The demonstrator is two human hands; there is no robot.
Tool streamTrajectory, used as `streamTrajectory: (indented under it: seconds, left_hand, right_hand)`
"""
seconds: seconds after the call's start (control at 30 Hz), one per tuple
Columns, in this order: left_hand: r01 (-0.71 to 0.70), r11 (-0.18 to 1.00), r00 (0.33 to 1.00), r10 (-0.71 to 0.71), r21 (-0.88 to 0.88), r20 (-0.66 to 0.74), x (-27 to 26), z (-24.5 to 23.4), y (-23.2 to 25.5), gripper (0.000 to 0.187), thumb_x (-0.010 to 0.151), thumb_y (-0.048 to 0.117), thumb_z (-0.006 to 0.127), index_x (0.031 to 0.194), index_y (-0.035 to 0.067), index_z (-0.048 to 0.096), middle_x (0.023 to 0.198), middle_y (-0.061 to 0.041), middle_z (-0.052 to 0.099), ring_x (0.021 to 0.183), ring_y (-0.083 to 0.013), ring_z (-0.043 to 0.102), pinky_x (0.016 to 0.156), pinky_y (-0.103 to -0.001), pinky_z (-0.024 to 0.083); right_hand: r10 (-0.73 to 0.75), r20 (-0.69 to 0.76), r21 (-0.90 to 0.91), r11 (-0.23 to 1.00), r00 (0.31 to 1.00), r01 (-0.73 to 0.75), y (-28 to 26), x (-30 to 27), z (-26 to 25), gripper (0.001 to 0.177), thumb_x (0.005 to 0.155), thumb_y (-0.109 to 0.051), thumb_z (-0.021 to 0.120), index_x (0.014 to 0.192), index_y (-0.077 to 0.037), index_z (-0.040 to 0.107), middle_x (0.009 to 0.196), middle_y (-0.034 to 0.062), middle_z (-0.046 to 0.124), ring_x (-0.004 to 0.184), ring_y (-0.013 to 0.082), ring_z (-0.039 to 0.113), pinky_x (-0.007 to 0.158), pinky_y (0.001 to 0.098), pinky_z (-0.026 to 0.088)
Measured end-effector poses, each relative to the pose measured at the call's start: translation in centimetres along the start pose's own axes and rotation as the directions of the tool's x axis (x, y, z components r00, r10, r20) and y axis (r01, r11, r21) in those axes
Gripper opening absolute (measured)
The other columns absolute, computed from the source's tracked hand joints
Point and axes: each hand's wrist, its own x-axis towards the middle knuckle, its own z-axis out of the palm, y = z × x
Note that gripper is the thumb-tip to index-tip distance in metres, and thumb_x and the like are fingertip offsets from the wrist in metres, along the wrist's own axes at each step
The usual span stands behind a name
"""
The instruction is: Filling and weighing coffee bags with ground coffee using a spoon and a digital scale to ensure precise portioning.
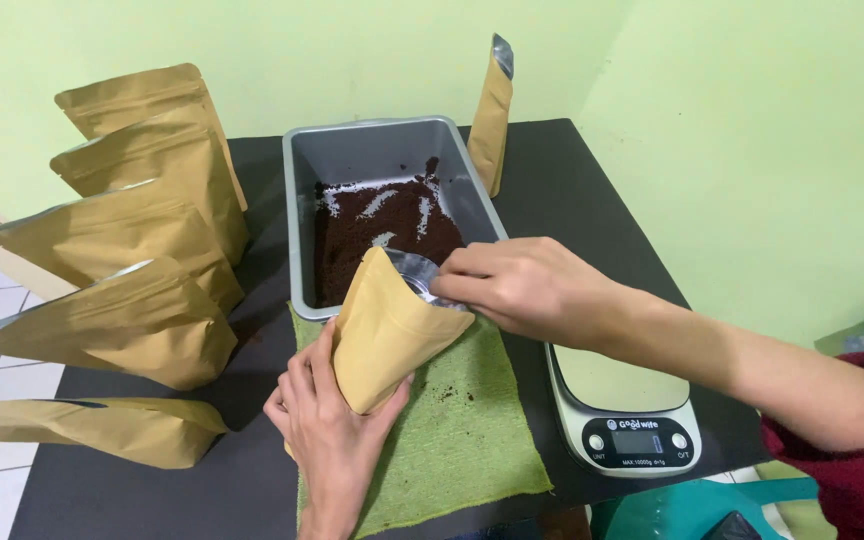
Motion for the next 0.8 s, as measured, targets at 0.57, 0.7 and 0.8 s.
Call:
streamTrajectory:
  seconds: [0.57,0.7,0.8]
  left_hand:
    - [0.156,0.975,0.984,-0.168,-0.156,-0.062,0.7,-0.3,-2.8,0.103,0.061,0.051,0.09,0.146,0.011,0.048,0.133,-0.01,0.058,0.124,-0.0307,0.054,0.098,-0.051,0.039]
    - [0.186,0.967,0.976,-0.202,-0.175,-0.082,1.0,-0.4,-3.3,0.104,0.059,0.049,0.091,0.145,0.01,0.048,0.133,-0.009,0.058,0.124,-0.0302,0.055,0.097,-0.052,0.041]
    - [0.219,0.954,0.971,-0.234,-0.204,-0.055,1.0,-0.4,-3.3,0.104,0.057,0.048,0.091,0.145,0.012,0.049,0.131,-0.009,0.059,0.123,-0.0304,0.056,0.099,-0.051,0.04]
  right_hand:
    - [0.586,0.152,-0.235,0.803,0.796,-0.547,13.4,4.2,12.3,0.019,0.079,0.016,0.057,0.09,0.003,0.066,0.084,0.0179,0.067,0.065,0.0347,0.07,0.05,0.0477,0.061]
    - [0.636,0.212,-0.44,0.74,0.742,-0.509,16.1,6.0,17.9,0.011,0.079,0.001,0.068,0.084,-0.009,0.067,0.084,0.0102,0.07,0.076,0.0372,0.074,0.053,0.0505,0.055]
    - [0.613,0.433,-0.288,0.788,0.66,-0.543,14.6,7.6,17.5,0.018,0.082,0.002,0.058,0.091,-0.009,0.07,0.093,0.0149,0.072,0.077,0.0395,0.073,0.057,0.0516,0.056]
